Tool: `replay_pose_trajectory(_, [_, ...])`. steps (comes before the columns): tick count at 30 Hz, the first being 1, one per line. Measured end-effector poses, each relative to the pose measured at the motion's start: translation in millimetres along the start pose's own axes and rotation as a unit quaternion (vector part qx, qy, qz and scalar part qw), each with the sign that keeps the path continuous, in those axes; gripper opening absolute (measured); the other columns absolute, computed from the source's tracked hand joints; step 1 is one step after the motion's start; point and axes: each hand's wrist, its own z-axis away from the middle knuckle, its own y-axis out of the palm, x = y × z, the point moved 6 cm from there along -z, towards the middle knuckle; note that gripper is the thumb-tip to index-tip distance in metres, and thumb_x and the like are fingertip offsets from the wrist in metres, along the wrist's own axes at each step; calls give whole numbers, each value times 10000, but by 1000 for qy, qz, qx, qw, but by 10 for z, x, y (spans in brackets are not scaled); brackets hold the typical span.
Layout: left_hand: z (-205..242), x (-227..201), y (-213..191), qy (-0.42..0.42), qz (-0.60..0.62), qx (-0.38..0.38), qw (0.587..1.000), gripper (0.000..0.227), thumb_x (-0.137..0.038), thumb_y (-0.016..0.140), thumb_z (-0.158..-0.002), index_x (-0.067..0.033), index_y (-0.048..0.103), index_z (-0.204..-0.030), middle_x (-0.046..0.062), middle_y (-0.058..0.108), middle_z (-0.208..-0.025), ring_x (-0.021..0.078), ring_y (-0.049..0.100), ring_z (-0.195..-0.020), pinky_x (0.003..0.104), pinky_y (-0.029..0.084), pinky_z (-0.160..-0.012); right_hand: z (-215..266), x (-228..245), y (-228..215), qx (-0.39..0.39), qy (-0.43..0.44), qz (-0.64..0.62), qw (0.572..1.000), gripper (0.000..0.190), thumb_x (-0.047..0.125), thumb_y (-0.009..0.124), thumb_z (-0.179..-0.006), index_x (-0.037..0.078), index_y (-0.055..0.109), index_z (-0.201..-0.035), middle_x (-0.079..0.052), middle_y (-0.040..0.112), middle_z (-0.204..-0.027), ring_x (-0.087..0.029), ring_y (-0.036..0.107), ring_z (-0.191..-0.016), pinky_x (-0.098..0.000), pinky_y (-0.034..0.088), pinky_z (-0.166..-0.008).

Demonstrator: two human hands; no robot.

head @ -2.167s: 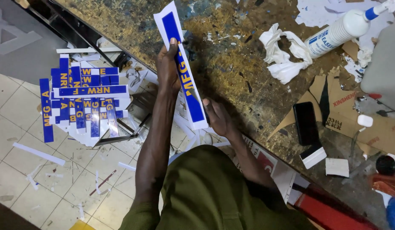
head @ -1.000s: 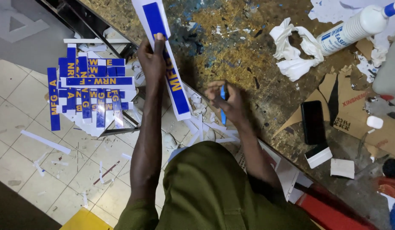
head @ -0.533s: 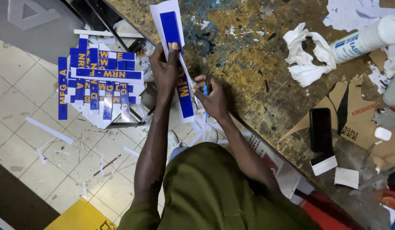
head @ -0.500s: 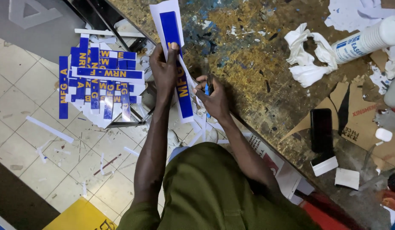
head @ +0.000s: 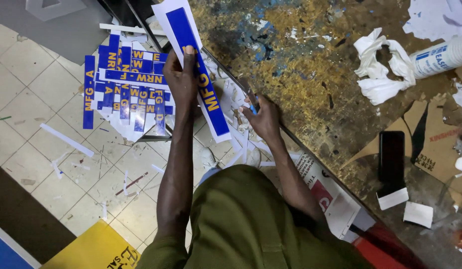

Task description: Trimming the edges of vinyl stickers and cleaning them with a cloth on a production workbench.

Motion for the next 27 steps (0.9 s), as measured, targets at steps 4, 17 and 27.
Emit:
replay_pose_trajectory(4, [49, 36, -86, -24, 12, -5, 1000, 360, -441, 733, -1097, -112, 793, -1229, 29, 823, -1133, 159, 759, -1072, 371, 635, -933, 73, 487, -77, 31, -29, -230, 972, 445, 578, 773, -993, 173, 760, -1179, -41, 733, -1091, -250, 721, -1033, -458, 582, -909])
replay_pose_trajectory(17, [230, 672, -95, -183, 336, 174, 907, 846, -780, 349, -1131, -74, 709, -1428, 158, 808, -1323, 259, 814, -1180, 399, 635, -1104, -29, 719, 450, 181, -72, -578, 793, 319, 17, 882, -980, -81, 683, -1210, -168, 742, -812, -145, 659, -438, -249, 558, -411])
replay_pose_trajectory(27, [461, 542, 62, -234, 367, 266, 860, 816, -728, 346, -1166, -70, 565, -1596, 159, 751, -1484, 250, 752, -1349, 418, 596, -1210, 33, 696, 242, 206, -85, -549, 805, 341, 15, 892, -960, -102, 710, -1223, -161, 736, -769, -124, 643, -440, -239, 534, -411])
